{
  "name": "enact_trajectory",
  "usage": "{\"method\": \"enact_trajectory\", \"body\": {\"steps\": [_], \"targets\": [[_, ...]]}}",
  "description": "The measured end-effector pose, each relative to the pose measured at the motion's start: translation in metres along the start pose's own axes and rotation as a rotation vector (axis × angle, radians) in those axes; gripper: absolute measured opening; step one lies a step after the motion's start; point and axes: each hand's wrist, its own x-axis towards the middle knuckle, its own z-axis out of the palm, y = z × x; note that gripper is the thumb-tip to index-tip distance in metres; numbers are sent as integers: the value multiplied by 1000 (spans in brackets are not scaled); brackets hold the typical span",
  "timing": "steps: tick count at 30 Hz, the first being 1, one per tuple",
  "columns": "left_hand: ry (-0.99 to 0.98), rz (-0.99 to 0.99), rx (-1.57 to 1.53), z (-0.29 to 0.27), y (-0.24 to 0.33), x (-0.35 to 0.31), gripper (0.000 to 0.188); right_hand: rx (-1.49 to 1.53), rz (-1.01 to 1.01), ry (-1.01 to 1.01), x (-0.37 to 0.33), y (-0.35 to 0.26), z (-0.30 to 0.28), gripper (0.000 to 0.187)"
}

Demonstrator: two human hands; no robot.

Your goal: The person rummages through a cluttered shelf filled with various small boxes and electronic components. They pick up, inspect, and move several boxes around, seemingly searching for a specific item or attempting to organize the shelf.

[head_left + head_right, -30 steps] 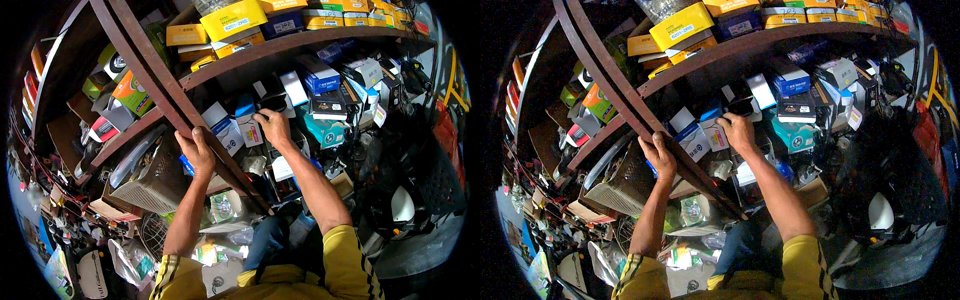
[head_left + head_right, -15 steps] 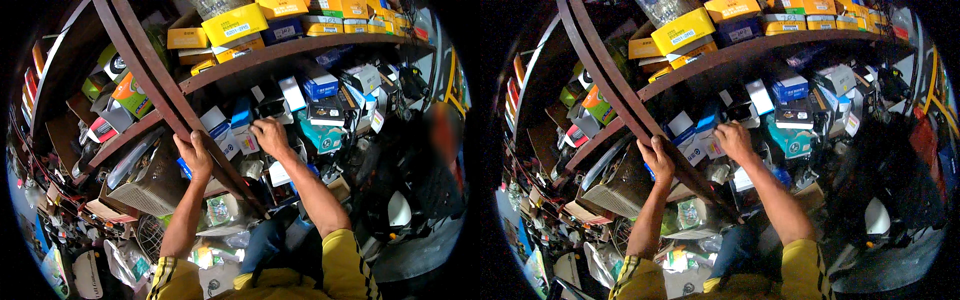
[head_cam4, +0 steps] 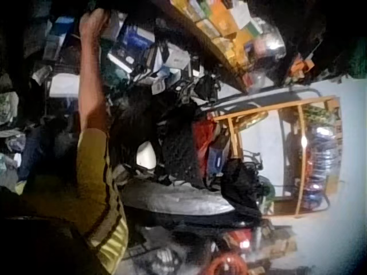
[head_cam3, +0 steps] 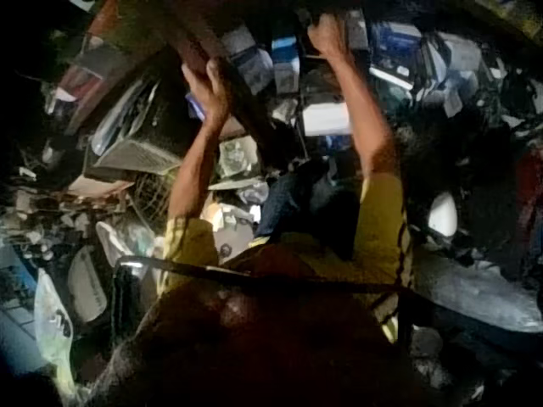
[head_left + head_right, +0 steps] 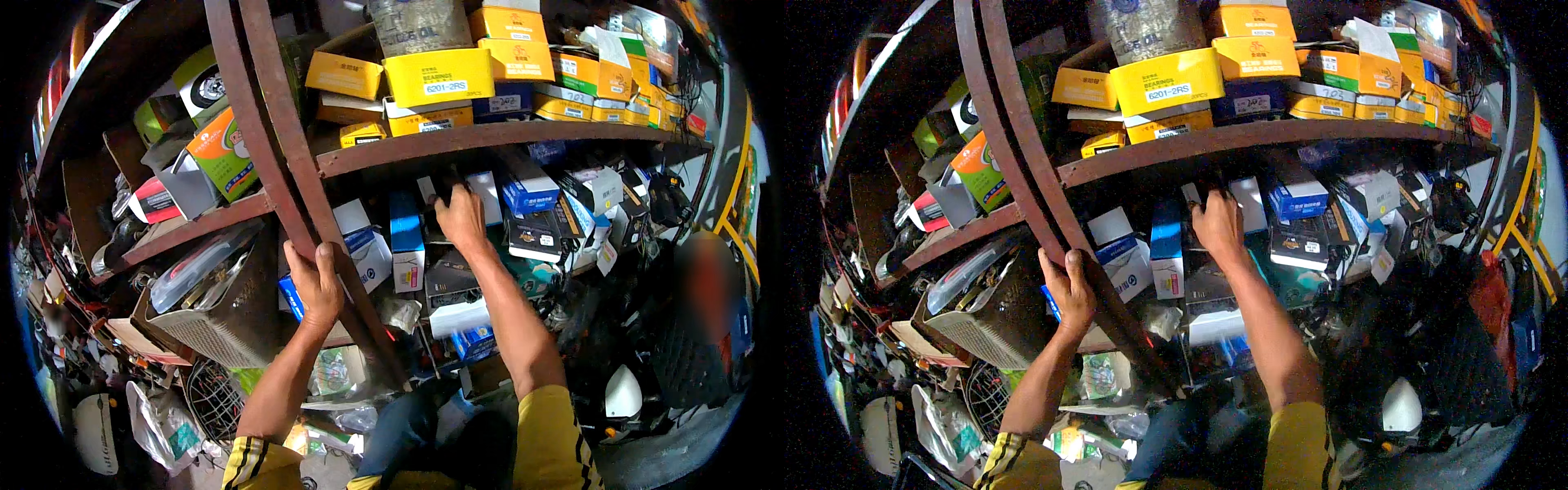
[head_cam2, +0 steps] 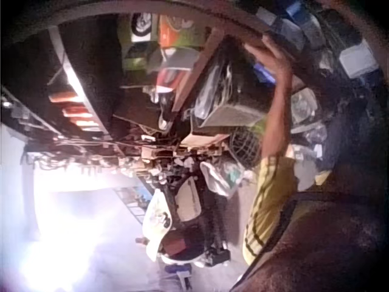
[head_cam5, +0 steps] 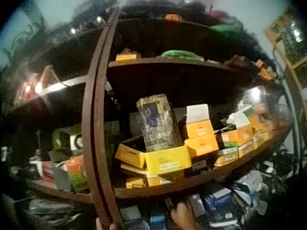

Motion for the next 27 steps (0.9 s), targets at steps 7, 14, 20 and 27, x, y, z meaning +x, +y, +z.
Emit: {"method": "enact_trajectory", "body": {"steps": [7, 14, 20, 27], "targets": [[-5, -7, 6, 7, 17, 1, 30, -198, 32, -122, 73, 43, 63, 96], [1, 65, 62, 0, 14, 0, 42, -231, -98, -282, 95, 51, 102, 109], [-3, 33, 33, 3, 12, 0, 34, -48, -157, -184, 109, 92, 122, 99], [19, 65, 82, 2, 14, 3, 29, -114, -175, 124, 64, 8, 51, 112]]}}
